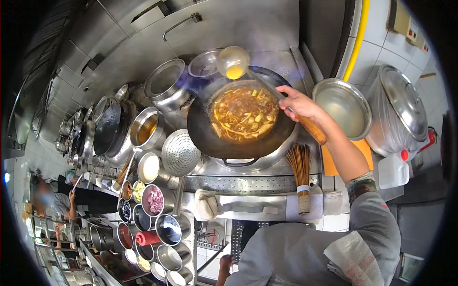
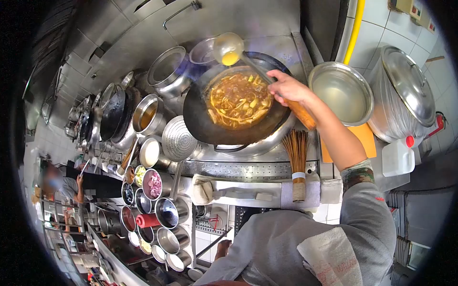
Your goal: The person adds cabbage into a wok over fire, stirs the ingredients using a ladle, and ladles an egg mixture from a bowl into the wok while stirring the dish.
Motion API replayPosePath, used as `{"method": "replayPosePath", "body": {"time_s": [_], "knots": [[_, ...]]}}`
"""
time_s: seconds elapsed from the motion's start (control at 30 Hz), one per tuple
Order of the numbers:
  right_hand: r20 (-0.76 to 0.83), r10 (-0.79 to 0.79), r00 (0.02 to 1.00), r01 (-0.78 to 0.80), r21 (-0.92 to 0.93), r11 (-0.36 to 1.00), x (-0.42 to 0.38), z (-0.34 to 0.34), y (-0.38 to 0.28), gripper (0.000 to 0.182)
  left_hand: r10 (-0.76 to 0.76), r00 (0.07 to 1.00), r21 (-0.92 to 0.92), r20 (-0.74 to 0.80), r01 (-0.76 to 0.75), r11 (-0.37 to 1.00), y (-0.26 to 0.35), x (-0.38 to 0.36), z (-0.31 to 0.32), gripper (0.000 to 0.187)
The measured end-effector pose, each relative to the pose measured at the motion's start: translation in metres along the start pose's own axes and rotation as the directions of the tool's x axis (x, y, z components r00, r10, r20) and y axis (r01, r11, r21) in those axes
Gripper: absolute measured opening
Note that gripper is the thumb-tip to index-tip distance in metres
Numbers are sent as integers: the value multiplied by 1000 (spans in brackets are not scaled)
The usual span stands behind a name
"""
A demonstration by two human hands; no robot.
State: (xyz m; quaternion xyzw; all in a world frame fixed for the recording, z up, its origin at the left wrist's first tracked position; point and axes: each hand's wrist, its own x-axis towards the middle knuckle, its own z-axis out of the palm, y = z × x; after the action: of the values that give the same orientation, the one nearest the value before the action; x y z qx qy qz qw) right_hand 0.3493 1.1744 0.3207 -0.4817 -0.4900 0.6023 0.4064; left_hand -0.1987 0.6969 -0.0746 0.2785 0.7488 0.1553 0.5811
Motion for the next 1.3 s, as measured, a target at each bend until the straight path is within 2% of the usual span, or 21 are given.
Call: {"method": "replayPosePath", "body": {"time_s": [0.07, 0.17, 0.23, 0.33, 0.37, 0.4, 0.5, 0.57, 0.63, 0.7, 0.77, 0.83, 0.9, 0.97, 1.03, 1.07, 1.1, 1.13, 1.2, 1.27, 1.3], "knots": [[-55, 10, 998, -15, -81, 997, -14, -15, -4, 60, 305, 945, 148, 121, -321, 935, -14, -11, -7, 16], [-125, 32, 992, -52, -163, 985, -49, -32, -10, 58, 431, 896, 35, 105, -437, 899, -31, 10, 0, 14], [-131, 41, 991, -69, -221, 973, -77, -38, -17, 57, -161, 985, -111, 61, 167, 980, -36, 36, 5, 10], [-143, 93, 985, -109, -104, 989, -119, -39, -23, 55, -218, 976, 6, -12, 218, 976, 39, 32, 2, 23], [-110, 118, 987, -123, -45, 991, -127, -41, -20, 55, 280, 937, 463, 207, -346, 816, 32, 52, -7, 21], [-75, 139, 987, -139, 14, 990, -134, -43, -17, 55, 695, 620, 735, 364, -649, 194, 25, 71, -16, 22], [32, 153, 988, -156, 193, 969, -147, -33, -12, 52, 353, 936, 538, 16, -305, 786, 99, 42, 9, 26], [142, 95, 985, -134, 293, 947, -142, -28, 3, 48, 322, 947, 375, 11, -303, 876, 61, 86, 7, 28], [170, 82, 982, -146, 411, 900, -132, -13, 7, 46, 482, 871, 496, 93, -460, 736, 53, 99, 3, 24], [182, 50, 982, -127, 438, 890, -112, 0, 10, 45, 687, 634, 748, 356, -634, 197, 68, 79, -4, 25], [147, 20, 989, -80, 415, 906, -90, 10, 9, 48, 585, 773, 741, 245, -539, 401, 63, 61, 0, 28], [101, -1, 995, -34, 347, 937, -74, 12, 6, 50, 568, 770, 777, 291, -536, 329, 48, 55, -7, 27], [50, -17, 999, 5, 229, 973, -62, 14, 3, 51, 411, 879, 708, 241, -449, 546, 20, 58, -14, 25], [31, -37, 999, 33, 108, 994, -64, 9, -6, 52, -74, 995, 238, 69, 55, 970, 17, 47, -6, 19], [-6, -39, 999, 38, -25, 999, -69, -1, -8, 52, -177, 978, -162, -107, 159, 974, 22, 12, 10, 25], [-16, -46, 999, 44, -87, 995, -71, -6, -6, 52, -192, 974, -264, -118, 155, 952, 40, -11, 18, 24], [-12, -29, 999, 28, -100, 995, -74, -11, -5, 52, -226, 967, -151, -114, 208, 966, 16, -3, 19, 22], [-12, -12, 1000, 11, -111, 994, -77, -14, -4, 52, 47, 998, 122, -29, -43, 992, -11, 6, 15, 18], [-15, 21, 1000, -22, -90, 996, -82, -15, -2, 53, 132, 989, 89, 70, -138, 986, -33, 14, 15, 11], [6, 48, 999, -48, 79, 996, -81, -11, 1, 53, -202, 974, -449, 103, 227, 865, -23, 2, 24, 11], [19, 56, 998, -58, 165, 985, -79, -7, 4, 54, 12, 998, -272, 63, 6, 962, -17, 1, 23, 12]]}}
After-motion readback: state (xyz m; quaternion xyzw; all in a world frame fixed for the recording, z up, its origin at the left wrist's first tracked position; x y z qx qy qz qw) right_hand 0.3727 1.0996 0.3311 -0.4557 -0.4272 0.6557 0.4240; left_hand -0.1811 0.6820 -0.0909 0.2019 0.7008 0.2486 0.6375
